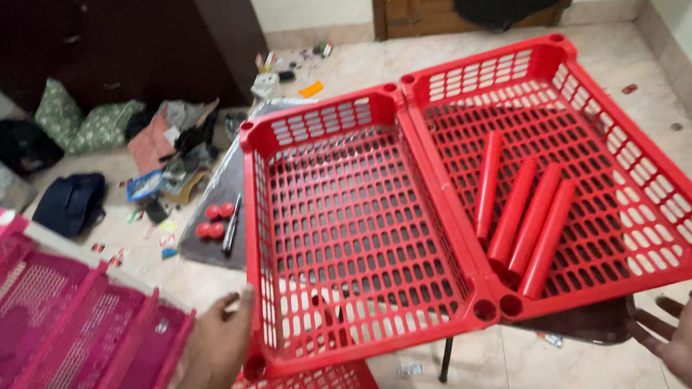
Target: The person assembles a red plastic basket by inserting cylindrical connectors into the basket frame. They handle the basket and connectors by hand, repeatedly inserting and adjusting the pieces to form the structure.
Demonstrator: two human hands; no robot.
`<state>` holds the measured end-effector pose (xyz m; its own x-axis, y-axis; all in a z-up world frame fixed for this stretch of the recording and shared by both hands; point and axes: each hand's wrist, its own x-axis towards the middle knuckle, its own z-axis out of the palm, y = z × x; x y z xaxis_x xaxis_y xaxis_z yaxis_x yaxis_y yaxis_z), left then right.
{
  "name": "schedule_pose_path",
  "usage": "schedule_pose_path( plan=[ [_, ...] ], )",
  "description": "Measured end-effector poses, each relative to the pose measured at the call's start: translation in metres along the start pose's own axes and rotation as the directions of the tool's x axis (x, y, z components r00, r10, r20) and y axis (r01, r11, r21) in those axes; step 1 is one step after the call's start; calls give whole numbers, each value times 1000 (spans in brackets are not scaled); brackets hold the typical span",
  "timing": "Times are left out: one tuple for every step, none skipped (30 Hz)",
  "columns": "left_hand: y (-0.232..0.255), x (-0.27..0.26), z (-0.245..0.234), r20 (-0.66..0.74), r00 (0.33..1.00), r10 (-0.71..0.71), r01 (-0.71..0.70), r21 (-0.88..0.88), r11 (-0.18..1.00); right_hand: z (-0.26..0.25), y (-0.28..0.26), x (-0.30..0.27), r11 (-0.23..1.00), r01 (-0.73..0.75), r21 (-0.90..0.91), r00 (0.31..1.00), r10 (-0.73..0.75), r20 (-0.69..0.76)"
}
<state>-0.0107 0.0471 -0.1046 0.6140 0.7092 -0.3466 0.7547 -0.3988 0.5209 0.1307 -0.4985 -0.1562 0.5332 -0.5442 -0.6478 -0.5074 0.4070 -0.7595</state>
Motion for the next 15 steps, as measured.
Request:
schedule_pose_path(
  plan=[
    [-6,-8,-6,-42,999,-24,21,-67,998,0,21,6,996,86,-11,994,-86,-73],
    [-14,-16,-11,-84,995,-51,40,-132,990,-1,46,12,981,189,-45,970,-194,-145],
    [-24,-25,-16,-127,988,-89,63,-196,979,-2,73,18,965,228,-129,964,-243,-111],
    [-35,-33,-21,-144,981,-129,84,-283,956,-3,103,23,943,236,-234,968,-249,-31],
    [-49,-39,-27,-166,971,-171,99,-373,923,-1,132,26,908,236,-346,972,-219,88],
    [-65,-45,-34,-186,959,-214,108,-459,882,0,161,26,854,244,-460,965,-165,206],
    [-85,-53,-40,-174,952,-253,144,-477,867,5,189,22,780,269,-564,940,-87,329],
    [-109,-62,-48,-162,943,-292,179,-494,851,10,215,13,682,336,-649,893,-11,451],
    [-128,-66,-52,-147,936,-319,203,-514,833,17,235,1,576,431,-695,823,64,564],
    [-149,-70,-53,-157,923,-351,223,-525,822,23,251,-11,477,546,-688,733,125,669],
    [-172,-73,-55,-161,915,-369,239,-521,819,25,269,-29,453,632,-628,629,173,758],
    [-196,-75,-55,-165,907,-388,255,-517,817,30,280,-48,442,705,-555,519,212,828],
    [-220,-76,-54,-120,915,-386,269,-532,803,32,287,-71,447,721,-530,462,261,848],
    [-243,-74,-51,-74,921,-382,283,-547,788,38,294,-97,438,671,-598,482,355,801],
    [-267,-74,-50,-36,920,-389,300,-573,762,49,294,-122,411,633,-656,485,449,750]
  ],
)
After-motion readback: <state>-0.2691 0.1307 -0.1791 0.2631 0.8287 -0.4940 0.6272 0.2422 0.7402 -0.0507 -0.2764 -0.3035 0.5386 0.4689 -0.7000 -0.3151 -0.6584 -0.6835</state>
